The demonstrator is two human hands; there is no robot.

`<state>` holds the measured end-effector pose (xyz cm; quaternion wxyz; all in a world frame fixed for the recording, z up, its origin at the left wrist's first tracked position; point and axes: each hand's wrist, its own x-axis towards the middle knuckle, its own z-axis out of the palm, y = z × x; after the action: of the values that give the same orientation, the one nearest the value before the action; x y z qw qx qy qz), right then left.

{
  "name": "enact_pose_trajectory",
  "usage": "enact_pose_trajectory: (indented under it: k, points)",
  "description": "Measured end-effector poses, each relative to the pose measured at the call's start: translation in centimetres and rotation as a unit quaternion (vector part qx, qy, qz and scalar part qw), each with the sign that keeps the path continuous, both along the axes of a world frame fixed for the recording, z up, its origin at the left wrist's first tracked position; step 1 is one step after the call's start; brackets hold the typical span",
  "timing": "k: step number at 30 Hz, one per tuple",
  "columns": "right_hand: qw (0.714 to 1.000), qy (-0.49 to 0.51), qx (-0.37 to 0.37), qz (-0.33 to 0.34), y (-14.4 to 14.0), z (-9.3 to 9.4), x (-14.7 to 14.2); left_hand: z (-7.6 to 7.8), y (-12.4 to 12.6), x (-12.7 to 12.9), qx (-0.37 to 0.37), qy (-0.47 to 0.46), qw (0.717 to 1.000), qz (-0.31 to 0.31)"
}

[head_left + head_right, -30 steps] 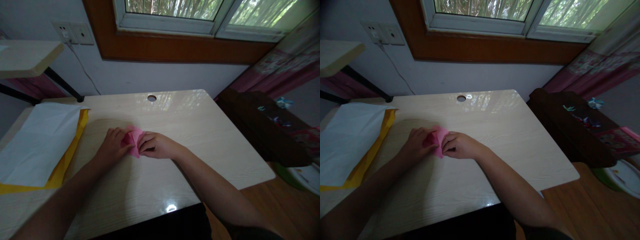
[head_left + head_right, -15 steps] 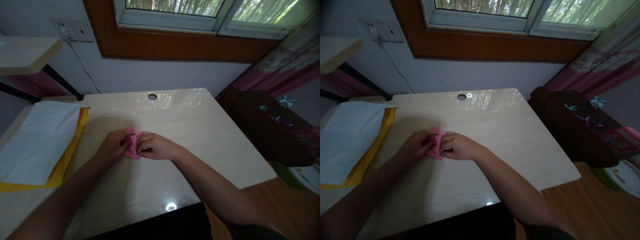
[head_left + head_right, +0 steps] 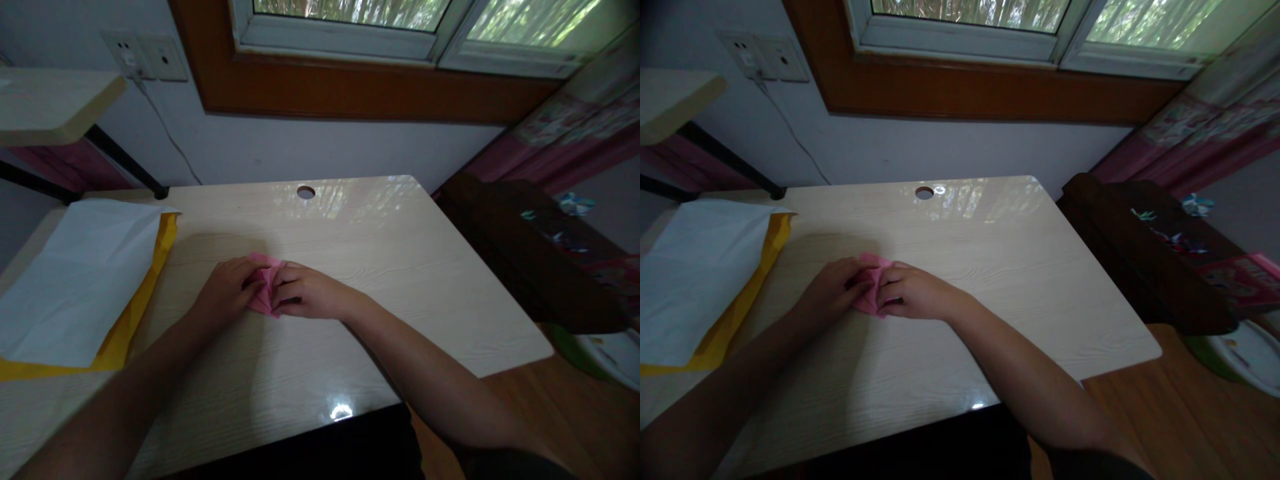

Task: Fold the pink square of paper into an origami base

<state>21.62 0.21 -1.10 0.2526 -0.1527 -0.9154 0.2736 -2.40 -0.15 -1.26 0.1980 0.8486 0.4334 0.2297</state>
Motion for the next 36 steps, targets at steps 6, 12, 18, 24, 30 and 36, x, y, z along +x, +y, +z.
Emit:
enact_pose_trajectory:
  k: [6,12,18,24,30,36]
  points:
    - [1.000,0.009,0.003,0.008,0.13,0.18,-0.01,0.28,-0.11,0.22,0.004,-0.012,1.000,0.015]
    - [1.000,-0.003,0.004,0.009,0.08,0.34,-0.03,0.40,-0.06,0.28,-0.001,-0.019,0.999,0.028]
    - [1.000,0.009,0.010,0.004,-0.02,0.31,-0.41,0.37,0.08,0.25,-0.005,-0.014,0.999,0.038]
    - [0.999,-0.026,0.023,-0.010,-0.09,0.20,-0.58,0.35,0.40,0.08,-0.013,-0.026,0.998,0.056]
    - [0.998,-0.035,0.026,-0.041,-0.27,0.02,-0.41,0.41,0.58,-0.07,-0.020,-0.020,0.997,0.069]
    - [0.997,-0.035,0.019,-0.062,-0.24,0.00,-0.27,0.40,0.87,-0.18,-0.021,-0.024,0.996,0.079]
